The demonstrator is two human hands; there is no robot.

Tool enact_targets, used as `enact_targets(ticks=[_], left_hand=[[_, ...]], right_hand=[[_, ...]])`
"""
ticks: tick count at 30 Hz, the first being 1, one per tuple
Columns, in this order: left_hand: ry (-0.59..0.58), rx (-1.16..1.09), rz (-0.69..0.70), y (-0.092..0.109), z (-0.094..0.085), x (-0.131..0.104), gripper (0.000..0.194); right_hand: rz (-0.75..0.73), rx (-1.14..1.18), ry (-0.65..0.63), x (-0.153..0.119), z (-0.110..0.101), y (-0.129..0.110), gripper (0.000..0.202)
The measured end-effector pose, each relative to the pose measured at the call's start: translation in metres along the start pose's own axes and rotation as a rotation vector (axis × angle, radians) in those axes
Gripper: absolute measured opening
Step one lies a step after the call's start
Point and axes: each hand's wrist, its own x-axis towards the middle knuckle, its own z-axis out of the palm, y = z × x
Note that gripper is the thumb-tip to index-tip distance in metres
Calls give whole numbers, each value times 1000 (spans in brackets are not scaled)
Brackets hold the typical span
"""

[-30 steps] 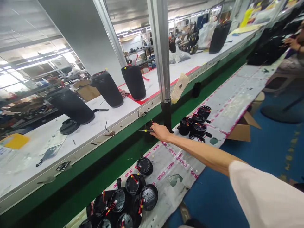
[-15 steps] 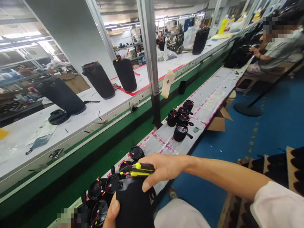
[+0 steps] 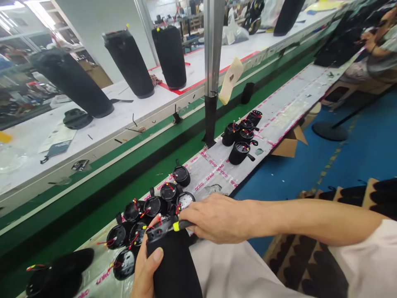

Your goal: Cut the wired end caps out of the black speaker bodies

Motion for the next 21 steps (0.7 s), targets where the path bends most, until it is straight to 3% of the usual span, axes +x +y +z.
enact_targets(ticks=[5,13,21], left_hand=[[30,24,10,-4,-5,-4,104],[29,83,25,-1,-6,-12,102],[76,273,172,-3,-19,-17,91]], right_hand=[[-66,-235,7,5,8,-1,21],[-120,-310,32,3,15,0,18],[-160,-406,114,-2,25,-5,7]])
